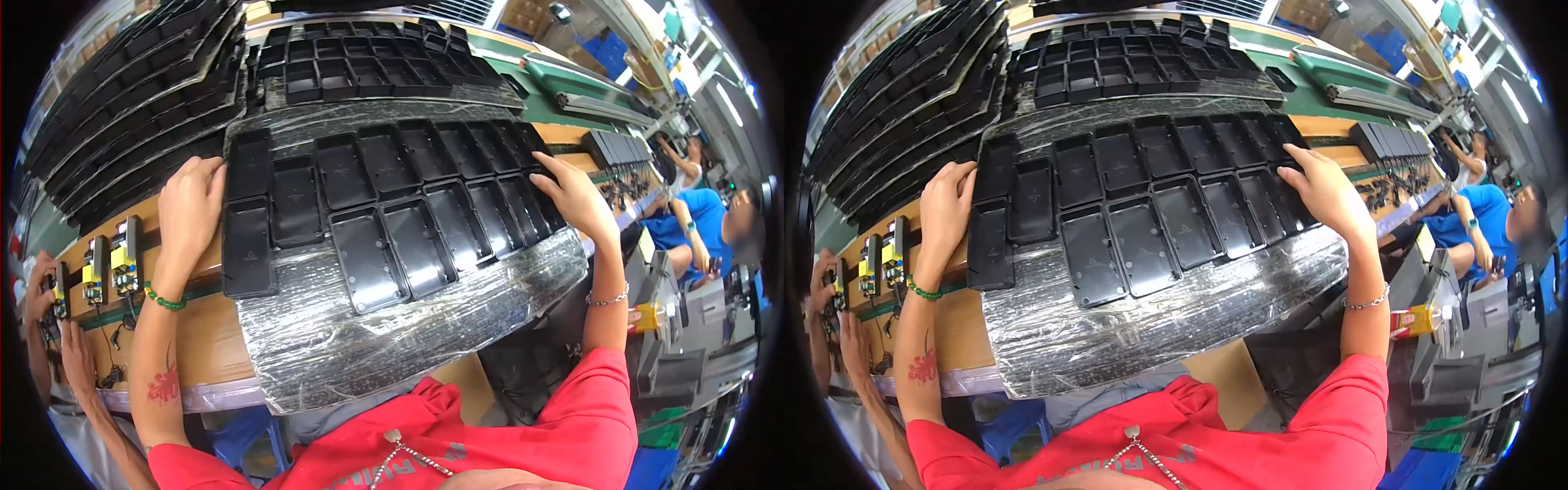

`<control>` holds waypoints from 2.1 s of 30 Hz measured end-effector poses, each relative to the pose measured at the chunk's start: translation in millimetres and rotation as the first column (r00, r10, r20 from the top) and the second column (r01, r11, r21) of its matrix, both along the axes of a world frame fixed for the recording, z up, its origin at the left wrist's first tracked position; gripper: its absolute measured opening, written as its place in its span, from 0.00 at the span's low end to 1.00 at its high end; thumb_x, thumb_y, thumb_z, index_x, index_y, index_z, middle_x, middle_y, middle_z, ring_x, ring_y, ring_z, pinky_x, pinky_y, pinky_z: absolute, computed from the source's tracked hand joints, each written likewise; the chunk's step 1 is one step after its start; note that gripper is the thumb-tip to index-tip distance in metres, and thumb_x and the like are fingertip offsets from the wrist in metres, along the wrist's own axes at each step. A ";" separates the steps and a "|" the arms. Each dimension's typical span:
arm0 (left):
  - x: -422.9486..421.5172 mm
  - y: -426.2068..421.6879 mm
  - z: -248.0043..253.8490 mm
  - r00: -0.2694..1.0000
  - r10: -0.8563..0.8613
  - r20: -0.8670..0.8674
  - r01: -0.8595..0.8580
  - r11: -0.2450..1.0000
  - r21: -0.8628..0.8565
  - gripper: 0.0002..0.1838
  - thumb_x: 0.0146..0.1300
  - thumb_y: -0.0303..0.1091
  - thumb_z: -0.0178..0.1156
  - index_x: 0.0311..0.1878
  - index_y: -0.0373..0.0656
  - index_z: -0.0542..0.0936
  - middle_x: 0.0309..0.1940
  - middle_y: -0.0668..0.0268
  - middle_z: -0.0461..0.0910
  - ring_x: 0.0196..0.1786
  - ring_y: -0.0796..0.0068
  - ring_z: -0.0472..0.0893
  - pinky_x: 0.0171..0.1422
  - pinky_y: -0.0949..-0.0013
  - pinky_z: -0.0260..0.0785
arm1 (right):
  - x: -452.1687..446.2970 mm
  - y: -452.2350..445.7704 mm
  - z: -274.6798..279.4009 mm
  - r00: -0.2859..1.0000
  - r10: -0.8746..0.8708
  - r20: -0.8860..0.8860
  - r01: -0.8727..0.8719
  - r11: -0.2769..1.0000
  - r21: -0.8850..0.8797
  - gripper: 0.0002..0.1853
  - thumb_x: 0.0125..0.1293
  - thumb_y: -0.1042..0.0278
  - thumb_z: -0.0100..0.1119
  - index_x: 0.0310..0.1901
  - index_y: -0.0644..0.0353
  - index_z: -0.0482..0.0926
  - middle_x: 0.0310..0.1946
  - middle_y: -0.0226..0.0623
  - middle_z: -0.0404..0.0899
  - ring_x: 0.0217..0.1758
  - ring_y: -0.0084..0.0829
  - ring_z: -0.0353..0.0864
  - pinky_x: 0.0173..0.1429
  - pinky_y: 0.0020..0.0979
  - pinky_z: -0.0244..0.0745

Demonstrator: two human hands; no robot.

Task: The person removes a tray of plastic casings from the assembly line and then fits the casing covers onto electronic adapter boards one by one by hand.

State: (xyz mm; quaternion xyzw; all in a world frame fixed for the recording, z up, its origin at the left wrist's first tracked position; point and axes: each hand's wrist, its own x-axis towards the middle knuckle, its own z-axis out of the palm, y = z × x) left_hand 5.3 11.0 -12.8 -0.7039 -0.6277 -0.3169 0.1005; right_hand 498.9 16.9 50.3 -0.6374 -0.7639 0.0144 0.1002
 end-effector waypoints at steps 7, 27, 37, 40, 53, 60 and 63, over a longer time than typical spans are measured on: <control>-2.3 0.6 -3.2 0.999 -0.041 -0.005 0.041 0.999 0.026 0.10 0.70 0.28 0.61 0.48 0.31 0.84 0.31 0.51 0.76 0.33 0.50 0.78 0.41 0.54 0.68 | 10.0 -2.7 -2.0 0.981 -0.020 -0.191 0.049 0.988 0.148 0.22 0.71 0.60 0.63 0.59 0.67 0.81 0.55 0.56 0.83 0.61 0.52 0.82 0.66 0.41 0.74; 6.9 0.0 1.0 0.994 0.067 0.091 -0.061 0.996 -0.064 0.08 0.68 0.25 0.62 0.47 0.32 0.84 0.26 0.53 0.71 0.29 0.53 0.74 0.37 0.56 0.65 | 210.9 363.9 -96.8 0.961 -0.249 0.117 0.255 0.966 -0.037 0.45 0.71 0.30 0.54 0.81 0.44 0.54 0.69 0.80 0.61 0.74 0.73 0.62 0.77 0.57 0.61; 8.0 0.8 3.4 0.992 0.063 0.109 -0.052 0.994 -0.097 0.10 0.68 0.28 0.62 0.47 0.32 0.84 0.27 0.53 0.73 0.30 0.54 0.74 0.40 0.57 0.66 | 214.9 362.9 -110.5 0.970 -0.141 0.197 0.103 0.976 0.192 0.27 0.61 0.49 0.73 0.39 0.73 0.85 0.37 0.69 0.84 0.45 0.61 0.86 0.54 0.51 0.81; 10.4 -0.2 6.6 0.991 0.073 0.113 -0.063 0.994 -0.090 0.10 0.68 0.28 0.62 0.47 0.33 0.84 0.28 0.53 0.74 0.31 0.53 0.75 0.40 0.56 0.67 | 192.3 330.3 -85.9 0.983 -0.140 0.117 0.123 0.983 0.138 0.22 0.57 0.55 0.75 0.34 0.72 0.86 0.33 0.66 0.84 0.43 0.58 0.88 0.54 0.49 0.81; 6.2 -0.4 2.4 0.997 0.063 0.046 -0.061 0.997 -0.038 0.09 0.68 0.30 0.61 0.43 0.35 0.85 0.31 0.54 0.80 0.36 0.48 0.81 0.42 0.52 0.71 | 40.6 178.6 81.3 0.858 0.178 -0.481 0.220 0.720 0.659 0.41 0.61 0.43 0.75 0.64 0.68 0.73 0.57 0.53 0.83 0.61 0.39 0.83 0.65 0.34 0.76; 1.6 -1.8 0.1 0.998 0.041 0.056 -0.039 0.998 -0.041 0.10 0.68 0.33 0.61 0.44 0.37 0.86 0.32 0.54 0.80 0.39 0.47 0.82 0.44 0.50 0.73 | -115.5 164.0 119.7 0.828 0.372 -0.420 0.031 0.717 0.696 0.34 0.61 0.53 0.74 0.61 0.66 0.72 0.50 0.57 0.84 0.56 0.47 0.86 0.60 0.39 0.80; -7.4 5.9 -9.2 1.000 0.027 0.009 -0.027 0.999 -0.027 0.10 0.68 0.34 0.60 0.43 0.39 0.87 0.36 0.52 0.82 0.43 0.46 0.83 0.47 0.50 0.74 | -161.6 155.7 120.7 0.806 0.483 -0.342 -0.142 0.719 0.680 0.33 0.61 0.55 0.74 0.59 0.69 0.73 0.47 0.55 0.85 0.50 0.44 0.87 0.55 0.39 0.80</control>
